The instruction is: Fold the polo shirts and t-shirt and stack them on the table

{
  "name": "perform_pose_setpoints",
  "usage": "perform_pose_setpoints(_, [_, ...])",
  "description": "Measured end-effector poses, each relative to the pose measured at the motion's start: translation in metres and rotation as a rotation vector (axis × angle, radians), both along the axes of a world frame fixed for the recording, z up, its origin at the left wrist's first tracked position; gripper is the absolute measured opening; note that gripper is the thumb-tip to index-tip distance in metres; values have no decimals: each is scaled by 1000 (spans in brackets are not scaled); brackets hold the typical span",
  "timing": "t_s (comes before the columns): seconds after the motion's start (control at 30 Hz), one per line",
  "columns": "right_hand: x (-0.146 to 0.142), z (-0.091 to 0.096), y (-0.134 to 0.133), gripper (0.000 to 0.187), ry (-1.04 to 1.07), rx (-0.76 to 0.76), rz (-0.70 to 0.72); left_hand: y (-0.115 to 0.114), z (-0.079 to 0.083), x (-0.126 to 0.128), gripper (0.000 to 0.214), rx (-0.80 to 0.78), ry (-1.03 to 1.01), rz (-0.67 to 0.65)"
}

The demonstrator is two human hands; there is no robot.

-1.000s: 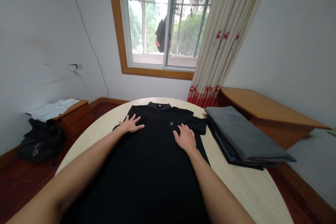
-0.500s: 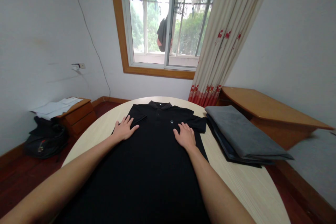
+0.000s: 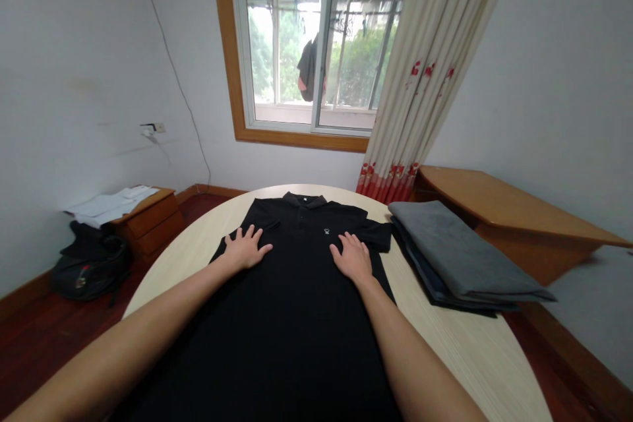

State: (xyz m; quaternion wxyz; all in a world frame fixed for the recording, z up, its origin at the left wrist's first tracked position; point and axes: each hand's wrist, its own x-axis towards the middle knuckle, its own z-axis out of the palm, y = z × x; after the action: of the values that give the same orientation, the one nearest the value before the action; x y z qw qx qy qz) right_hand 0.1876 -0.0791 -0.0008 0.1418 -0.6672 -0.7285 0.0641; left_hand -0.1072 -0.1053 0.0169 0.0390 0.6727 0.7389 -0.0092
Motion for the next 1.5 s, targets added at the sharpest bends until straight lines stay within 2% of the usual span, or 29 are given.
perform_pose_setpoints(0.07, [0,-1,0,57,0,0,1,7,7,8,80,65,7,-69])
perform_pose_setpoints(0.13, [-1,-2,0,57,2,3,3,14,7,20,75,155,-17,-172])
perform_pose_setpoints(0.2, [-1,-2,0,56,12,11,3,19,0,32,69,180,-65,-231])
perform_pose_setpoints(0.3, [1,3,-1,54,55,62,-10,22,-15,40,62,163,-104,-249])
perform_pose_setpoints(0.37, [8,10,-1,52,86,148,-69,21,-20,40,60,163,-111,-264])
perform_pose_setpoints(0.47, [25,21,0,49,73,253,-235,20,-21,35,59,160,-127,-288])
perform_pose_setpoints(0.57, [44,25,2,50,26,170,-369,19,-19,34,58,162,-126,-287])
perform_pose_setpoints(0.7, [57,21,6,56,-14,-15,-440,19,-18,34,60,171,-167,-280])
perform_pose_setpoints(0.8, [60,18,9,60,-24,-56,-438,16,-16,32,61,209,-267,-255])
perform_pose_setpoints(0.87, [62,15,12,61,-19,-53,-422,13,-12,30,59,297,-373,-252])
perform_pose_setpoints(0.97, [67,11,17,61,18,-25,-394,8,-7,28,54,501,-514,-327])
perform_pose_setpoints(1.03, [71,8,22,61,76,-5,-366,6,-6,28,52,578,-574,-411])
perform_pose_setpoints(1.13, [75,4,26,61,177,10,-325,4,-6,29,51,573,-620,-477])
perform_pose_setpoints(1.2, [75,3,27,59,202,10,-317,3,-7,29,48,600,-637,-442])
perform_pose_setpoints(1.33, [71,0,26,55,162,-28,-316,0,-7,24,42,766,-714,-378])
perform_pose_setpoints(1.5, [70,-4,28,55,161,-44,-261,-1,-8,25,41,805,-709,-514])
